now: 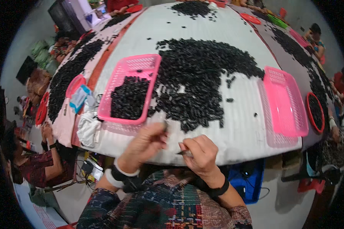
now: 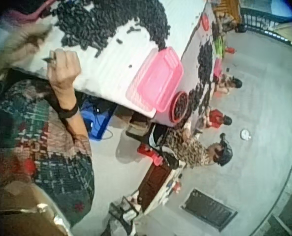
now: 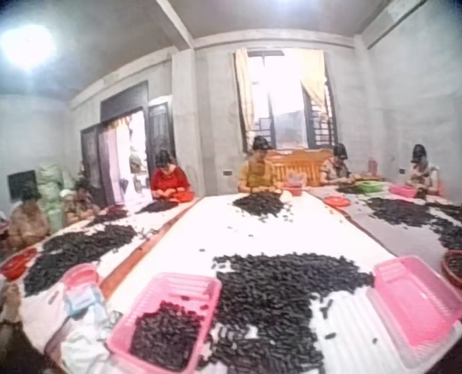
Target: Manually assembling or checking small black shoe components at a production table.
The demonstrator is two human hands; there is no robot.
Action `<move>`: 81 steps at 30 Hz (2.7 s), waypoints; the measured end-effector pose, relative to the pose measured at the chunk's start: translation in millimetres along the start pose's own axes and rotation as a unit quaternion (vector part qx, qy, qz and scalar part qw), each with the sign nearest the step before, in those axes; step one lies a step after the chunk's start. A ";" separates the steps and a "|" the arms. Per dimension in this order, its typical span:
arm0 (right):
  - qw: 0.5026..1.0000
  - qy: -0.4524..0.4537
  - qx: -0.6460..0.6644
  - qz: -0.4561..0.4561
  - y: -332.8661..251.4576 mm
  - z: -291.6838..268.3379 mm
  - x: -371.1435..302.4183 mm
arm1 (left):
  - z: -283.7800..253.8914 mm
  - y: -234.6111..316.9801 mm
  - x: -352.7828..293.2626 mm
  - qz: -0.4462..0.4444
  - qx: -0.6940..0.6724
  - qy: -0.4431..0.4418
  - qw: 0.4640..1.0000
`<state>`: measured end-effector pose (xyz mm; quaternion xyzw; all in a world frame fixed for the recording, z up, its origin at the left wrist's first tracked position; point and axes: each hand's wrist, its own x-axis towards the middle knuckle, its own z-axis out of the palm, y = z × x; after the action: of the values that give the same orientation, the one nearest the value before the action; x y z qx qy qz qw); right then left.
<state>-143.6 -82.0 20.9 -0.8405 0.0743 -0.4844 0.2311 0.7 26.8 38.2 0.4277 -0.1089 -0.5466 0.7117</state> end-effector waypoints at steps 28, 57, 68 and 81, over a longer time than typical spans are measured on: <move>0.952 -0.187 -0.124 0.207 39.8 -2.5 -19.9 | -37.3 62.0 11.4 0.080 -0.051 0.058 0.994; 0.945 -0.203 0.003 0.258 66.5 -9.4 -16.0 | -17.0 -16.7 69.3 -0.011 0.341 0.022 0.940; 0.934 -0.227 -0.020 0.274 63.4 -11.3 -12.4 | -2.0 -17.1 78.3 0.171 0.580 -0.061 0.794; 0.941 -0.200 -0.019 0.273 61.6 -6.5 -18.3 | -18.9 -32.4 73.6 0.045 0.315 -0.009 0.948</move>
<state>-152.5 -132.0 -19.0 -0.8715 0.2624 -0.2235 0.3488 18.2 -29.2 -19.9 0.6199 -0.3005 -0.4556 0.5638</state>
